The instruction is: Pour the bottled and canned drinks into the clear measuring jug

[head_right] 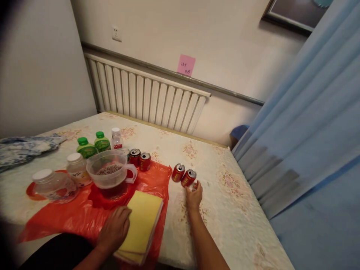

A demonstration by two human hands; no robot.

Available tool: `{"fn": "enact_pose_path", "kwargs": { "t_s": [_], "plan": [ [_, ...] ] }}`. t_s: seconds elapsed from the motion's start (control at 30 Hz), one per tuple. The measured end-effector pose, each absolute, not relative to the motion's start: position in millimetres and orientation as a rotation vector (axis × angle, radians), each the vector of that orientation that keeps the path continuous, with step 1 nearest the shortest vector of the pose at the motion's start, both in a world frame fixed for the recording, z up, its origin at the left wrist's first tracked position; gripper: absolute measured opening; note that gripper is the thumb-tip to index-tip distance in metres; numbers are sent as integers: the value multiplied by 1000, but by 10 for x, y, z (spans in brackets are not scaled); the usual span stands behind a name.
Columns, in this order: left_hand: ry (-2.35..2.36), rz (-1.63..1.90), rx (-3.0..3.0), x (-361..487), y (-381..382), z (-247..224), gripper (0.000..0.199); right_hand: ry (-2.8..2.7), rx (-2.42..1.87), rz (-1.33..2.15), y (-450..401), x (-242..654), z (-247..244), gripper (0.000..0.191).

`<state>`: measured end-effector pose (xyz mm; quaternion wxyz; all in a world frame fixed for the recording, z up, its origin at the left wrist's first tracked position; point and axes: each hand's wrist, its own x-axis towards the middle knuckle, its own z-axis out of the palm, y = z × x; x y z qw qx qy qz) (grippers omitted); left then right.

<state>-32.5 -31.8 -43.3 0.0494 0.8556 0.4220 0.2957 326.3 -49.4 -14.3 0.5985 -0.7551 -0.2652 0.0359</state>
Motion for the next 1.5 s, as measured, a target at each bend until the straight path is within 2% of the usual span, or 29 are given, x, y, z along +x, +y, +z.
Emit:
{"fn": "enact_pose_path", "kwargs": {
  "t_s": [0.1, 0.3, 0.47, 0.63, 0.77, 1.07, 1.3, 1.5],
  "plan": [
    [1294, 917, 2609, -331, -318, -440, 23, -677, -1720, 166, -330, 3370, -117, 82],
    [1298, 903, 2616, -325, -318, -418, 23, -698, -1715, 220, -194, 3332, -29, 64],
    [1310, 893, 2575, -316, -342, -369, 24, -734, -1720, 202, -340, 3160, 34, 57],
    [1354, 813, 2538, -309, -379, -302, 23, -921, -1654, 225, -443, 2852, 194, 61],
    [1383, 720, 2509, -301, -418, -242, 23, -1112, -1587, 222, -297, 2591, 535, 70],
    [1418, 669, 2454, -299, -444, -254, 21, -1752, -1403, -145, 262, 1939, 1471, 57],
    [1433, 672, 2454, -303, -450, -313, 19, -2100, -1377, -373, 480, 1550, 1838, 65],
    [1431, 685, 2439, -301, -461, -321, 21, -2275, -1354, -628, 583, 1424, 2015, 55]
  ]
}}
